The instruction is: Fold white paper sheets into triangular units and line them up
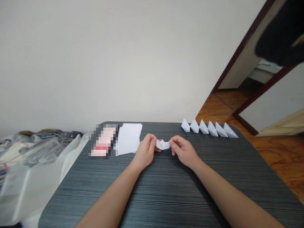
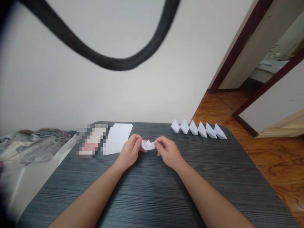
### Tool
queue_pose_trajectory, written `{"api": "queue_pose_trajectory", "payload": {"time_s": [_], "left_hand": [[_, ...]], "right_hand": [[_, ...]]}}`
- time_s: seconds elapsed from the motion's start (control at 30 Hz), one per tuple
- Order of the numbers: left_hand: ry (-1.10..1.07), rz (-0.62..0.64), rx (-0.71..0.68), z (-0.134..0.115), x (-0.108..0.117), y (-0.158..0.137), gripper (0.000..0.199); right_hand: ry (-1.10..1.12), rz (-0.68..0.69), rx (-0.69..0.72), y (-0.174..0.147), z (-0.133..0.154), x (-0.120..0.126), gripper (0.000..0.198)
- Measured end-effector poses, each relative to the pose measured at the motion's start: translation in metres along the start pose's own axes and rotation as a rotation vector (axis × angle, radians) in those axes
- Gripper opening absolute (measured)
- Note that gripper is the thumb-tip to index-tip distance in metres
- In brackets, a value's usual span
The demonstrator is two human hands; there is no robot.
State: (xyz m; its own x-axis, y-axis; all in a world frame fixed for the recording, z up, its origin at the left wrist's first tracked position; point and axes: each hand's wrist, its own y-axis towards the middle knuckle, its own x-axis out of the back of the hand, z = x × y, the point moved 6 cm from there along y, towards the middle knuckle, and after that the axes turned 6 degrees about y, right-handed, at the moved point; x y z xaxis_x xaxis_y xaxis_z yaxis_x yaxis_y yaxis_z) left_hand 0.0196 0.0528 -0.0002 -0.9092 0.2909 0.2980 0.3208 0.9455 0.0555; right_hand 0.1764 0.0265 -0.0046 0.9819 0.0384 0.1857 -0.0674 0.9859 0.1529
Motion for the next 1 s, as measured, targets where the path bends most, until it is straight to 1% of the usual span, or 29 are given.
{"api": "queue_pose_trajectory", "payload": {"time_s": [0.17, 0.27, 0.33, 0.43, 0.5, 0.6, 0.7, 0.8, 0.87, 1.0], "left_hand": [[-0.116, -0.021, 0.017, 0.006, 0.0, 0.001, 0.021], [-0.139, -0.046, -0.007, 0.006, 0.001, 0.001, 0.019], [-0.103, -0.068, -0.026, 0.005, 0.003, 0.001, 0.018], [0.024, -0.091, -0.054, -0.001, 0.006, -0.001, 0.018], [0.109, -0.087, -0.079, -0.006, 0.008, -0.003, 0.019], [0.159, -0.074, -0.104, -0.011, 0.008, -0.005, 0.019], [0.049, -0.062, -0.064, -0.007, 0.006, -0.003, 0.02], [-0.145, -0.031, -0.001, 0.0, 0.002, -0.001, 0.02], [-0.233, -0.013, 0.018, 0.003, 0.0, 0.0, 0.021], [-0.26, 0.026, 0.001, 0.002, -0.002, -0.001, 0.022]], "right_hand": [[0.077, -0.08, -0.018, 0.0, -0.007, 0.003, 0.02], [0.14, -0.087, -0.034, -0.001, -0.01, 0.002, 0.021], [0.163, -0.063, -0.034, -0.002, -0.008, 0.0, 0.02], [0.185, -0.024, -0.015, -0.002, -0.005, -0.002, 0.018], [0.193, -0.004, -0.006, -0.002, -0.004, -0.003, 0.021], [0.109, 0.02, -0.014, -0.002, -0.004, -0.003, 0.019], [0.004, -0.003, -0.03, -0.003, -0.005, 0.0, 0.018], [0.009, -0.077, -0.035, -0.003, -0.006, 0.003, 0.02], [0.021, -0.113, -0.036, -0.002, -0.007, 0.005, 0.021], [-0.001, -0.131, -0.007, -0.002, -0.006, 0.008, 0.019]]}}
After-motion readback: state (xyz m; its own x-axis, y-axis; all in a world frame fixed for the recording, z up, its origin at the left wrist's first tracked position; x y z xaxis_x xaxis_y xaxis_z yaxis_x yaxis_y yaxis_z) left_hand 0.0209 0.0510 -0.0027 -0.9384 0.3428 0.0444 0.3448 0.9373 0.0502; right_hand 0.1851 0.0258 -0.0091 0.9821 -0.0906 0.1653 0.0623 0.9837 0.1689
